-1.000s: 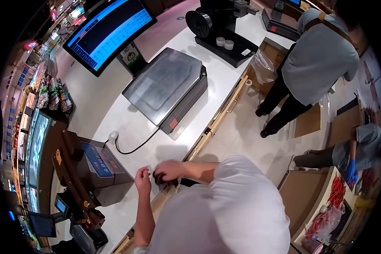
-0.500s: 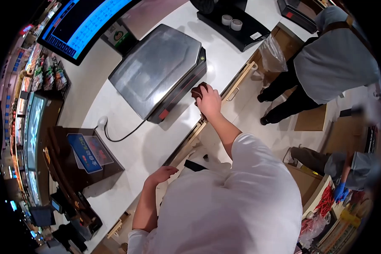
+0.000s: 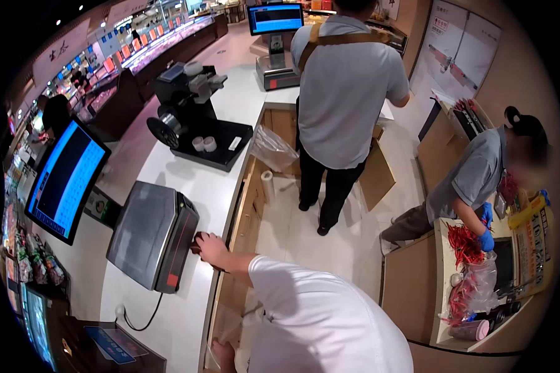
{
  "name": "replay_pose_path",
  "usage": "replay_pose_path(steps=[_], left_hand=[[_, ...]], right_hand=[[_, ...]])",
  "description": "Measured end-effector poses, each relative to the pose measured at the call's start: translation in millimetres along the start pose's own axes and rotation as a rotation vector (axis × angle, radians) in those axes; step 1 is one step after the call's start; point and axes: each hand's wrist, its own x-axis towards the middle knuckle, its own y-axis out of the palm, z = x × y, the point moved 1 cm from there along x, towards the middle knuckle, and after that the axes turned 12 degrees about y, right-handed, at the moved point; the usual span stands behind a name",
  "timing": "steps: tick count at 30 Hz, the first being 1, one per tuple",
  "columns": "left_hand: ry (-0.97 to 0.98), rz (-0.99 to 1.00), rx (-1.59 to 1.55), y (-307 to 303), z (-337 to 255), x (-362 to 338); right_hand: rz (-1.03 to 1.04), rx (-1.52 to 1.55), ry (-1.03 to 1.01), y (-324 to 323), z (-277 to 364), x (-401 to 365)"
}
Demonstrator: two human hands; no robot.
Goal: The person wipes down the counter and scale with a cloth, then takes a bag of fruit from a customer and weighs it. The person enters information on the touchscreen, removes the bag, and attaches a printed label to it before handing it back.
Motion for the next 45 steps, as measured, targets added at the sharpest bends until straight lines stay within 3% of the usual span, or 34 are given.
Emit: replay_pose_path(steps=[3, 5, 9, 11, 12, 13, 14, 15, 16, 17, 19, 23, 25, 27, 31, 33, 35, 40, 43, 45], left_hand=[[0.014, -0.15, 0.045, 10, 25, 12], [-0.043, -0.188, 0.087, 6, 37, 12], [-0.138, -0.117, 0.073, 4, 33, 12], [-0.059, -0.09, 0.102, -8, 12, -1], [0.047, -0.087, 0.151, -1, 26, -1], [0.04, -0.066, 0.318, 19, 51, 5], [0.296, -0.034, 0.393, 36, 80, 16], [0.305, 0.014, 0.343, 33, 72, 17], [0.271, 0.085, 0.26, 29, 61, 18], [0.249, 0.156, 0.165, 24, 54, 20], [0.207, 0.303, -0.038, -1, 31, 25], [0.132, 0.506, -0.27, -42, -3, 38], [0.117, 0.525, -0.315, -59, -3, 40], [0.074, 0.5, -0.345, -73, -4, 34], [0.004, 0.436, -0.371, -78, -4, 17], [-0.045, 0.398, -0.38, -82, 4, 1], [-0.098, 0.364, -0.388, -78, 18, -21], [-0.216, 0.367, -0.407, -47, 35, -77], [-0.261, 0.353, -0.424, -26, 36, -105], [-0.283, 0.347, -0.436, -14, 38, -120]], right_hand=[[0.106, 0.017, 0.003, -5, 6, -8], [0.055, 0.04, -0.064, -3, 6, -16], [0.032, -0.002, -0.201, 4, 14, -43], [0.236, 0.094, -0.352, 14, 26, -73], [0.466, 0.19, -0.307, 17, 39, -95], [0.466, 0.241, -0.51, 17, 50, -120], [0.662, 0.227, -0.546, 5, 63, -145], [0.718, 0.39, -0.867, 22, 64, -161], [0.789, 0.317, -0.96, 52, 67, -178], [0.774, 0.217, -1.014, 36, 74, -185], [0.834, 0.406, -1.011, 28, 80, -179], [0.461, 0.574, -0.539, 5, 54, -119], [0.352, 0.427, -0.338, -29, 32, -89], [0.28, 0.304, -0.17, -17, 10, -55], [0.13, 0.08, 0.112, -9, -7, -25], [0.162, -0.022, 0.124, -14, -2, -27], [0.043, 0.002, 0.131, -3, 9, -34], [0.055, -0.091, -0.337, 29, 44, -94], [0.363, -0.082, -0.643, 62, 69, -148], [0.682, 0.231, -0.909, 65, 79, -170]])
